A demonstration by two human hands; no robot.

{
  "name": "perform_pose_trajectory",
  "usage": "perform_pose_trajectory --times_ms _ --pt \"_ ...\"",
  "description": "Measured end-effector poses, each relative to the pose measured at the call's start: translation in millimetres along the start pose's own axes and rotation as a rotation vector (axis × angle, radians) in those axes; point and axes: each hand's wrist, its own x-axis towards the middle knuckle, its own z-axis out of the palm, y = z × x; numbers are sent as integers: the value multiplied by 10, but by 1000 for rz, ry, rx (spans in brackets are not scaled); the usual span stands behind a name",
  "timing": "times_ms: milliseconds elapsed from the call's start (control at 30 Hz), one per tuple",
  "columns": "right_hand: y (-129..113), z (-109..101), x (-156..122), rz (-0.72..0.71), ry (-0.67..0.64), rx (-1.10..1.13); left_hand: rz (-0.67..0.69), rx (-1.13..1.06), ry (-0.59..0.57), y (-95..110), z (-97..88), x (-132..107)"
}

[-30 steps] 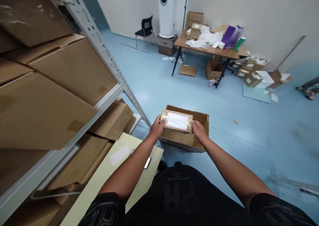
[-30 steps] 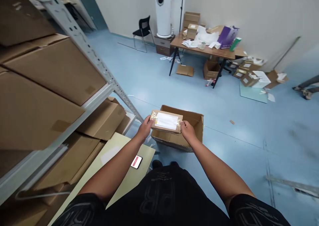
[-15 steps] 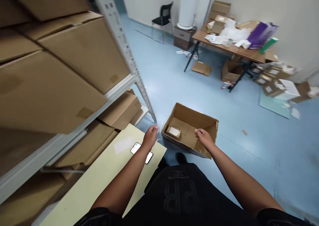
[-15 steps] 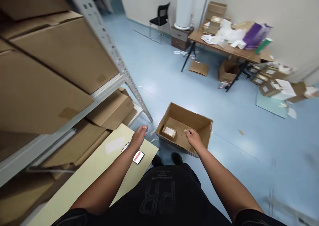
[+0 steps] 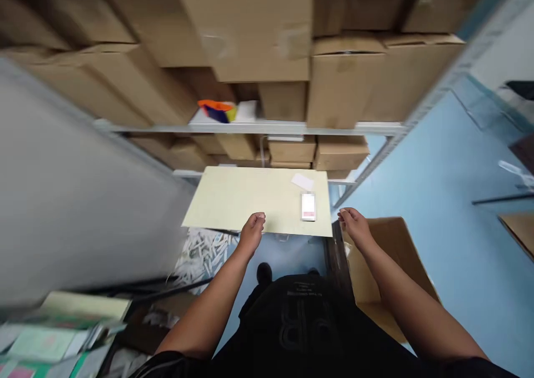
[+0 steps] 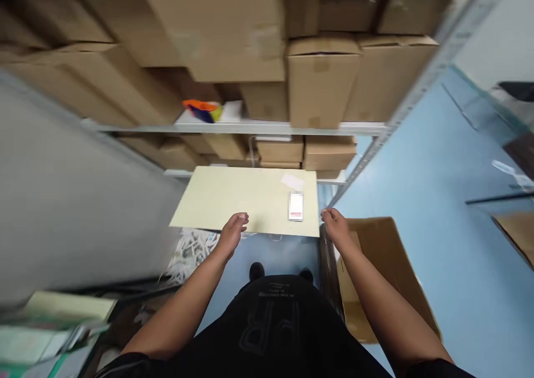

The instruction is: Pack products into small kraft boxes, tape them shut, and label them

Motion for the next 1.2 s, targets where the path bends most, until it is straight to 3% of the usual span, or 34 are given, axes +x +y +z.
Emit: perform_pose_trajectory --times_ms 100,233,467,567,700,933,1067,1200 --pt "-444 585 -65 -59 -140 55 12 -81 184 -205 -648 -319" --pt "-899 1488 -378 -149 -314 9 13 -149 355 -594 -1499 -762" --pt "-1332 3236 -1200 -196 -507 -27 12 -189 541 -1371 -2965 -1498" --pt "-1448 3918 -1566 -235 -605 -46 -8 -137 625 -1612 -3502 -1740" --pt "-1537 4644 -1910 -339 -771 -155 -37 -145 728 -1844 -3988 -1953" --pt "-1708 5752 -2132 -459 -1057 -370 -134 -194 928 -2106 -4518 -2142" --pt "-1881 6469 -2259 -529 -1259 -415 -225 -93 1110 -2111 -4935 -2281" --pt "-2047 7083 -2438 -578 -1457 -465 -311 231 1339 -1988 -5474 -2373"
